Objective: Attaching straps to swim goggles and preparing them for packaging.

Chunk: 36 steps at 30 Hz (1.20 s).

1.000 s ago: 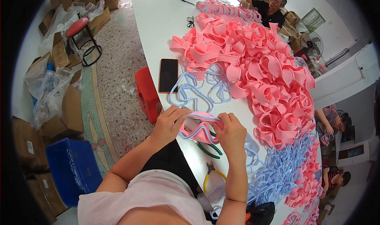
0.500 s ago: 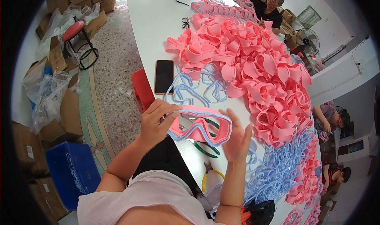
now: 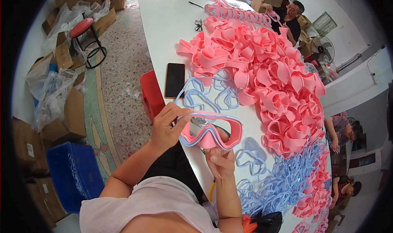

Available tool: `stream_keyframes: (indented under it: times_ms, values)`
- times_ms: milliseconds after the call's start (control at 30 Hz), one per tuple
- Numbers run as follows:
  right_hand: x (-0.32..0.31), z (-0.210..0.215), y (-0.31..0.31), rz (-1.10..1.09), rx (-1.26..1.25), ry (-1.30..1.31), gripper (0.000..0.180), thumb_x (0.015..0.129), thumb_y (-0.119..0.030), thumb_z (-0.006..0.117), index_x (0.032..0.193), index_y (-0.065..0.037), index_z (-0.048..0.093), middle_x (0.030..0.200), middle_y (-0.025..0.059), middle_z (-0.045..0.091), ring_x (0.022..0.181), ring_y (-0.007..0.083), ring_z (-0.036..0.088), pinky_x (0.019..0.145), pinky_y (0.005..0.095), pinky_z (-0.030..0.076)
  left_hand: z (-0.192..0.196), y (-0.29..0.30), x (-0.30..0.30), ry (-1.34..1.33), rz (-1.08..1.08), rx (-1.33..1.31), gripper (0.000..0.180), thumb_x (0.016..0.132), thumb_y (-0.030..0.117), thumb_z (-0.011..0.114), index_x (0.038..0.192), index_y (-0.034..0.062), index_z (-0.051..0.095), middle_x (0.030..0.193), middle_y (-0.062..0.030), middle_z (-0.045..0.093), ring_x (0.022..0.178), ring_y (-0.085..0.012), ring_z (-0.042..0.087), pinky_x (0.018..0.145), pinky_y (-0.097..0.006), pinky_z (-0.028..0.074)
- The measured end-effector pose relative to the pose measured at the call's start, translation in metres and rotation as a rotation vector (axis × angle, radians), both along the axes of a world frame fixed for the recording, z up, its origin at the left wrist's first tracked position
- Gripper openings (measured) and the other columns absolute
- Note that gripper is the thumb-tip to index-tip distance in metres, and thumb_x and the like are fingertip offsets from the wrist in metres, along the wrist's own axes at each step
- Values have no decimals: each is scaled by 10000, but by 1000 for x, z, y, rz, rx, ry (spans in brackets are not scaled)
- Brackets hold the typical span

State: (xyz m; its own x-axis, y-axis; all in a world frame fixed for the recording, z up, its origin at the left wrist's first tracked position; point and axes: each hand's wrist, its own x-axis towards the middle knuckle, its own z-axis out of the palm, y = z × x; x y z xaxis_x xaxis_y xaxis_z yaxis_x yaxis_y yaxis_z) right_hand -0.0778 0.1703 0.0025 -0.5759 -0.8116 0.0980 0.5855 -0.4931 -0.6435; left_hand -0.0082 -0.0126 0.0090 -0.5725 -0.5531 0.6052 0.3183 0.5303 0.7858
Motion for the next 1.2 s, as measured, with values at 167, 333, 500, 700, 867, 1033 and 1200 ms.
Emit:
stream_keyframes:
  times_ms: [167,333,500,700,867,1033,1200]
  values:
    - [-6,-9,4,-21,43,43,821,706,90,673,1439,35,306,1409,135,457,1316,228,427,1111,366,298,4,3,-1,15,-15,-44,180,827,15,688,1005,34,696,800,-51,571,620,-117,513,538,-246,404]
    - [5,-2,-10,-136,166,89,815,671,163,693,1388,-85,397,1274,167,561,1200,311,544,1045,436,413,4,8,-1,-61,-13,7,174,809,-2,693,982,0,688,834,-88,621,745,-187,579,667,-279,461]
    - [12,-4,-15,-310,289,207,676,712,180,675,1307,-36,439,1278,171,545,1194,271,556,999,396,491,-1,12,-5,-33,-26,14,166,819,8,686,985,12,689,823,-71,602,665,-140,541,568,-252,421]
    - [9,-8,-12,-238,59,-102,743,769,139,626,1427,-44,335,1251,220,568,1124,325,606,917,379,536,0,17,-7,-6,-54,52,175,815,8,686,988,30,692,790,-50,581,608,-120,527,522,-244,408]
    - [9,0,-8,-107,-53,-111,749,800,121,585,1462,-52,280,1244,225,572,1138,325,598,972,390,499,2,19,-4,-34,-110,84,184,810,10,694,992,38,696,786,-44,585,611,-120,530,529,-240,408]
    - [11,-3,-7,-174,-18,-37,764,728,136,628,1413,-63,354,1344,157,516,1268,304,492,1030,465,444,2,14,-4,5,-81,68,174,823,26,691,997,34,692,804,-49,598,643,-118,536,552,-235,414]
    - [4,-16,-2,-32,-222,22,724,751,77,664,1406,-59,388,1430,144,435,1342,307,402,1115,484,306,-1,17,-7,31,-133,101,170,825,12,682,994,29,690,821,-54,609,654,-116,536,554,-234,411]
